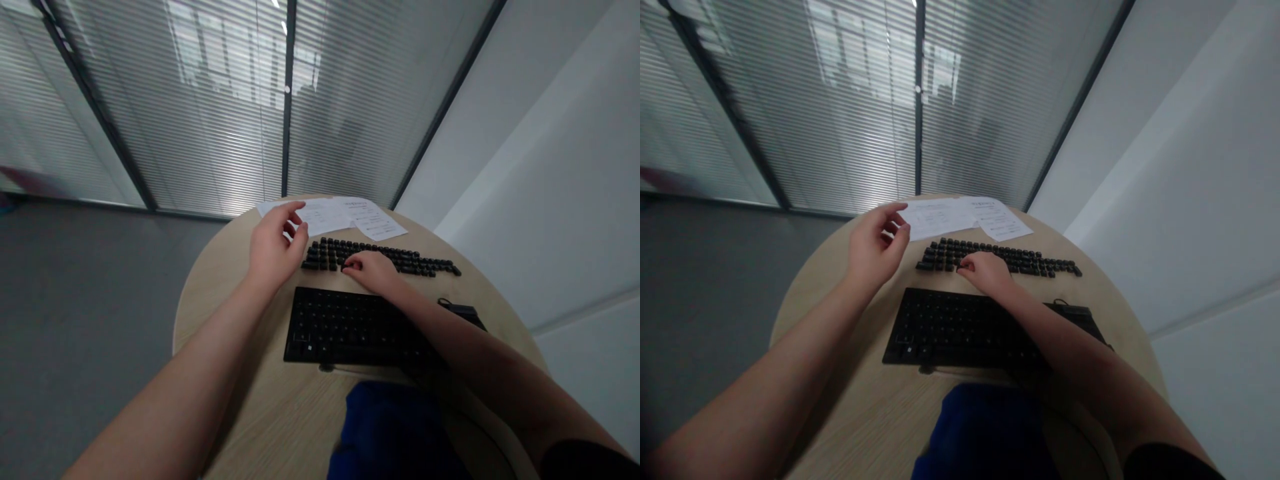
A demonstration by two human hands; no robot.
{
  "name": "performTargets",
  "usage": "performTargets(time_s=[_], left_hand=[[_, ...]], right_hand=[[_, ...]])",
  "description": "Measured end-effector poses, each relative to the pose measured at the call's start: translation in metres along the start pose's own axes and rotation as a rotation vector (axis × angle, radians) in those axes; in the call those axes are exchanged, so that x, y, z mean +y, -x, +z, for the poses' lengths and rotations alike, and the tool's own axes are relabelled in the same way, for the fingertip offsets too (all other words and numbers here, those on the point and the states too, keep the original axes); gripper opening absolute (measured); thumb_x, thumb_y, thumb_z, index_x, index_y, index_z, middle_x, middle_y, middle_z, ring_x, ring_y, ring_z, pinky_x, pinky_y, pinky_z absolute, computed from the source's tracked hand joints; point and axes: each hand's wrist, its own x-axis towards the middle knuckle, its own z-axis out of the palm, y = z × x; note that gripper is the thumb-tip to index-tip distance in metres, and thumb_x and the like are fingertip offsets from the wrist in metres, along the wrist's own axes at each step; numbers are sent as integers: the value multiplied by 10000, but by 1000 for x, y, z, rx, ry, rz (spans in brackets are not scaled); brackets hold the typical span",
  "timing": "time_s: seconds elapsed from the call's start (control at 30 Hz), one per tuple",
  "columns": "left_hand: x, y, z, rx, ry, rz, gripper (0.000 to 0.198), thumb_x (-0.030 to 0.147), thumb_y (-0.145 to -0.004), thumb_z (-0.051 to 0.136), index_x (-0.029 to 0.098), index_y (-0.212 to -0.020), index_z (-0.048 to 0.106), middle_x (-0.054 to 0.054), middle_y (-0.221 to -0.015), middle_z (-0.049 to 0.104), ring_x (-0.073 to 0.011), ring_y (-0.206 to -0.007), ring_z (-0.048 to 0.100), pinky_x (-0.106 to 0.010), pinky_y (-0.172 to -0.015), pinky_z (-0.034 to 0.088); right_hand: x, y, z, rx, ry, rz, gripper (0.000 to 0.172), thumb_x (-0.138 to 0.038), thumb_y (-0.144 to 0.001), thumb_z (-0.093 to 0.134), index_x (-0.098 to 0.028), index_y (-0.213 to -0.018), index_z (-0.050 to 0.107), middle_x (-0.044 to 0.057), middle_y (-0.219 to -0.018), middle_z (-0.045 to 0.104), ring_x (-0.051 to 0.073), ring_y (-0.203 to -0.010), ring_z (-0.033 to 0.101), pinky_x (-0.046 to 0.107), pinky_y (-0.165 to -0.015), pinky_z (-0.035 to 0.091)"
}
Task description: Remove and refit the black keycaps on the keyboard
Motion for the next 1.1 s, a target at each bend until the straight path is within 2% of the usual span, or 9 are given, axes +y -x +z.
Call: performTargets(time_s=[0.23, 0.5, 0.7, 1.1], left_hand=[[0, -1, 2, -11, -8, 19, 306, 192, -921, 603, 194, -1218, 677, -31, -1004, 709, -111, -686, 606, -247, -616, 510], [1, 0, 2, -34, 3, 3, 316, 208, -924, 608, 212, -1233, 670, -23, -976, 712, -114, -673, 607, -244, -598, 506], [0, 1, 3, -35, 11, -2, 311, 207, -922, 611, 202, -1226, 675, -29, -980, 721, -115, -682, 613, -241, -605, 511], [-3, 1, 4, -71, 19, 12, 307, 221, -921, 620, 200, -1220, 684, -34, -987, 723, -112, -666, 609, -246, -601, 508]], right_hand=[[0, 4, 9, 13, -18, 3, 257, -407, -933, 699, -246, -1083, 832, 48, -977, 802, 245, -912, 716, 335, -762, 487], [-1, 7, 10, 98, -16, 5, 289, -397, -924, 728, -226, -1142, 811, 59, -977, 795, 248, -942, 712, 342, -815, 508], [-2, 5, 15, 53, -17, -36, 211, -325, -929, 715, -246, -1095, 819, 49, -976, 788, 235, -940, 706, 336, -836, 506], [-2, 3, 15, 72, -22, -32, 207, -330, -929, 719, -240, -1086, 819, 58, -985, 788, 236, -930, 700, 332, -812, 495]])
